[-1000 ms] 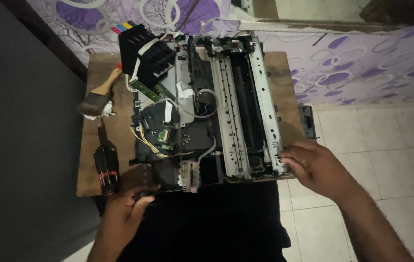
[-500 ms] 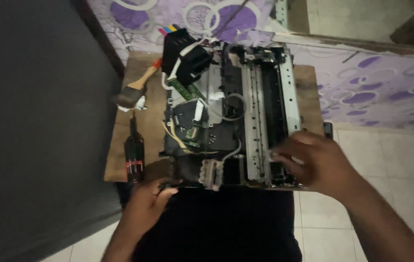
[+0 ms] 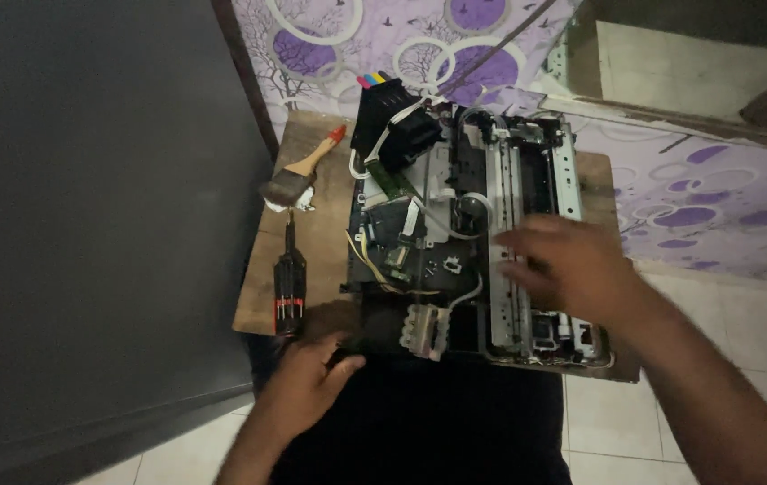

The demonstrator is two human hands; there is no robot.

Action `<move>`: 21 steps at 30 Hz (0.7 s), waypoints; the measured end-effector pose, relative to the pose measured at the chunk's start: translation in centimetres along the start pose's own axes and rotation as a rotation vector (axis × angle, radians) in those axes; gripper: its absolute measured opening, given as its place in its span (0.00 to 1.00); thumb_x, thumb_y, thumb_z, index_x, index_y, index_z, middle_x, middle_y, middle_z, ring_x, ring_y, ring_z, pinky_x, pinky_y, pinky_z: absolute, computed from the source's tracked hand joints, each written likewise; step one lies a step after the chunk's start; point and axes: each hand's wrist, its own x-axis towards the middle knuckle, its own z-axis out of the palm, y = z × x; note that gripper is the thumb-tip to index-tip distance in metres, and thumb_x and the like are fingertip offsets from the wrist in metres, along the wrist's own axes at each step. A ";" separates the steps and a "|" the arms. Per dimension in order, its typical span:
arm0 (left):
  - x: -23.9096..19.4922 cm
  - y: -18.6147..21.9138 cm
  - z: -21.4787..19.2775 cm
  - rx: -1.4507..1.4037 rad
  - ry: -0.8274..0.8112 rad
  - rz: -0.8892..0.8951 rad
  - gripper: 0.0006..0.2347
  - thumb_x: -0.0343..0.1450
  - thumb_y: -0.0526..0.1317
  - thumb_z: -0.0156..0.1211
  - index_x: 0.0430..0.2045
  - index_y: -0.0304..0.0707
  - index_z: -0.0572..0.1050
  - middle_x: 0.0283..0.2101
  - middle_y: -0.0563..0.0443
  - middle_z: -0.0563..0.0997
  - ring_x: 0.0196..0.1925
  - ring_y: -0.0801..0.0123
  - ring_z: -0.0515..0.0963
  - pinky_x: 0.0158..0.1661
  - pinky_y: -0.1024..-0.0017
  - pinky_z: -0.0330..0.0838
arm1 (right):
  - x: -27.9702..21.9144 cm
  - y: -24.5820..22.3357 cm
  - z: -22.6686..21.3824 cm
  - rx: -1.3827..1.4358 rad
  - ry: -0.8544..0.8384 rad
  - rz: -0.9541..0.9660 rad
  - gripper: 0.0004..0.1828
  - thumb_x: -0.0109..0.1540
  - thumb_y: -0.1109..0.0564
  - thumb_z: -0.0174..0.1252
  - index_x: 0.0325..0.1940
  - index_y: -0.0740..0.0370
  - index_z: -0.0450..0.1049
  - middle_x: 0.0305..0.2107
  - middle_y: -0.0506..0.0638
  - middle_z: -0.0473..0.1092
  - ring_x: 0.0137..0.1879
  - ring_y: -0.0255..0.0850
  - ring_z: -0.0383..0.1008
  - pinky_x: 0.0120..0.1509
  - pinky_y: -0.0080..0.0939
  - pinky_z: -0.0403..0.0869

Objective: The person cleans a small black component of a disassembled printer with a white cloth, then reattaches it to the main body. They then use a screwdriver to tighten screws on the printer's frame.

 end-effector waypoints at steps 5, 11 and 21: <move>-1.4 -0.1 -4.8 0.056 0.088 0.178 0.22 0.69 0.49 0.64 0.58 0.47 0.76 0.61 0.47 0.80 0.65 0.62 0.77 0.62 0.66 0.64 | -10.3 6.7 3.5 0.136 0.668 0.179 0.10 0.60 0.63 0.72 0.42 0.64 0.78 0.27 0.48 0.66 0.36 0.38 0.62 0.47 0.39 0.62; 2.6 2.0 -5.2 0.335 0.636 -0.071 0.20 0.70 0.45 0.62 0.58 0.44 0.72 0.45 0.36 0.82 0.44 0.37 0.80 0.37 0.46 0.72 | -13.5 18.1 9.9 0.077 0.613 0.362 0.28 0.74 0.48 0.57 0.73 0.69 0.76 0.56 0.64 0.72 0.53 0.59 0.70 0.56 0.59 0.70; 4.8 0.2 -3.9 0.317 0.577 -0.335 0.17 0.63 0.50 0.70 0.43 0.53 0.76 0.43 0.50 0.83 0.47 0.47 0.82 0.39 0.49 0.76 | -13.6 13.4 9.4 0.288 0.650 0.282 0.20 0.70 0.65 0.59 0.66 0.73 0.76 0.50 0.63 0.74 0.53 0.52 0.73 0.57 0.50 0.72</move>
